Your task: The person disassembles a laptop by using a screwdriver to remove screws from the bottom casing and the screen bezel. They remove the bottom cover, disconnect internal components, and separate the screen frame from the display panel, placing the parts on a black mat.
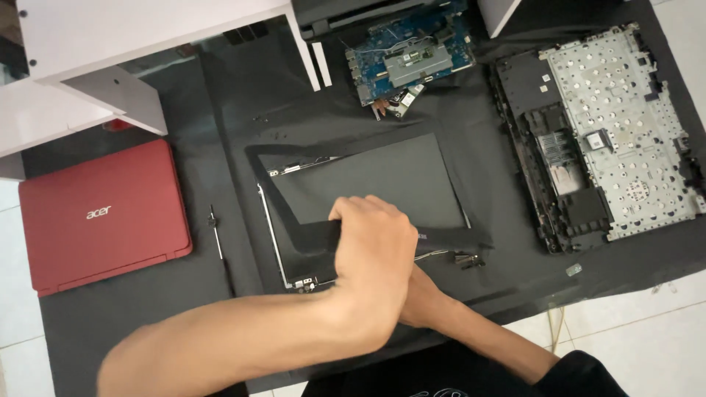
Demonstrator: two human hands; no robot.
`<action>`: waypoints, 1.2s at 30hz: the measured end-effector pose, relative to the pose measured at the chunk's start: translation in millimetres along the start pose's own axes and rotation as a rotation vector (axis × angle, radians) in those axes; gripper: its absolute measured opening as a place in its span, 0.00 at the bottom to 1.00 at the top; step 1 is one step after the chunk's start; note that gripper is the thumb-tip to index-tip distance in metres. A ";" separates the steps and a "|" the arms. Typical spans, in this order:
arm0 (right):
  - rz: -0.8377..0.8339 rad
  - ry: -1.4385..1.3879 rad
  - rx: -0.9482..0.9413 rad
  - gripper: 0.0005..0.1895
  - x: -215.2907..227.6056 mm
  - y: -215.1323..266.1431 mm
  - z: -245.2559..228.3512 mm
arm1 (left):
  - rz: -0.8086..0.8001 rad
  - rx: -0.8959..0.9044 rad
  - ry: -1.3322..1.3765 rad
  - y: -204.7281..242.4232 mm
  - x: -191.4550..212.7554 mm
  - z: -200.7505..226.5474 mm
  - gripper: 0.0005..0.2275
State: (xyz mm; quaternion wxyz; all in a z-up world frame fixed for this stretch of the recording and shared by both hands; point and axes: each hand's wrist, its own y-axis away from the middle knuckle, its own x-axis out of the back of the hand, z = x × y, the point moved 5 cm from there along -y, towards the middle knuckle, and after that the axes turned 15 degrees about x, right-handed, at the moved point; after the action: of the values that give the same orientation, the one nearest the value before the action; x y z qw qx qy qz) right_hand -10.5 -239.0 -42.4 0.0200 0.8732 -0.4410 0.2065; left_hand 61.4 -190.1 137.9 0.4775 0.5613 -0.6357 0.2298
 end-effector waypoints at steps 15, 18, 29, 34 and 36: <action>-0.231 0.752 0.303 0.38 -2.0 -4.8 -27.1 | -0.047 0.220 0.362 38.3 -1.0 -150.1 0.16; -0.203 0.723 0.317 0.37 2.7 -0.9 -25.6 | 0.081 0.206 0.505 51.0 -10.2 -143.3 0.19; 0.653 -1.250 0.159 0.34 115.3 27.4 -29.3 | 0.330 0.082 0.758 75.5 -101.5 -84.2 0.26; 0.799 -0.775 -0.029 0.28 143.5 87.3 42.4 | 0.300 -0.074 0.730 57.9 -98.1 -66.2 0.24; 0.817 -0.693 -0.012 0.27 151.0 108.5 49.4 | 0.338 -0.165 0.706 50.9 -89.8 -56.9 0.22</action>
State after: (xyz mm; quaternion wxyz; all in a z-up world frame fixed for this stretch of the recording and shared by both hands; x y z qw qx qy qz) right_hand 1.4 -431.0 -46.5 -0.2040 0.6471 -0.7270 -0.1054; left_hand 26.0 -85.1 97.6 0.6656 0.2951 -0.5321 0.4322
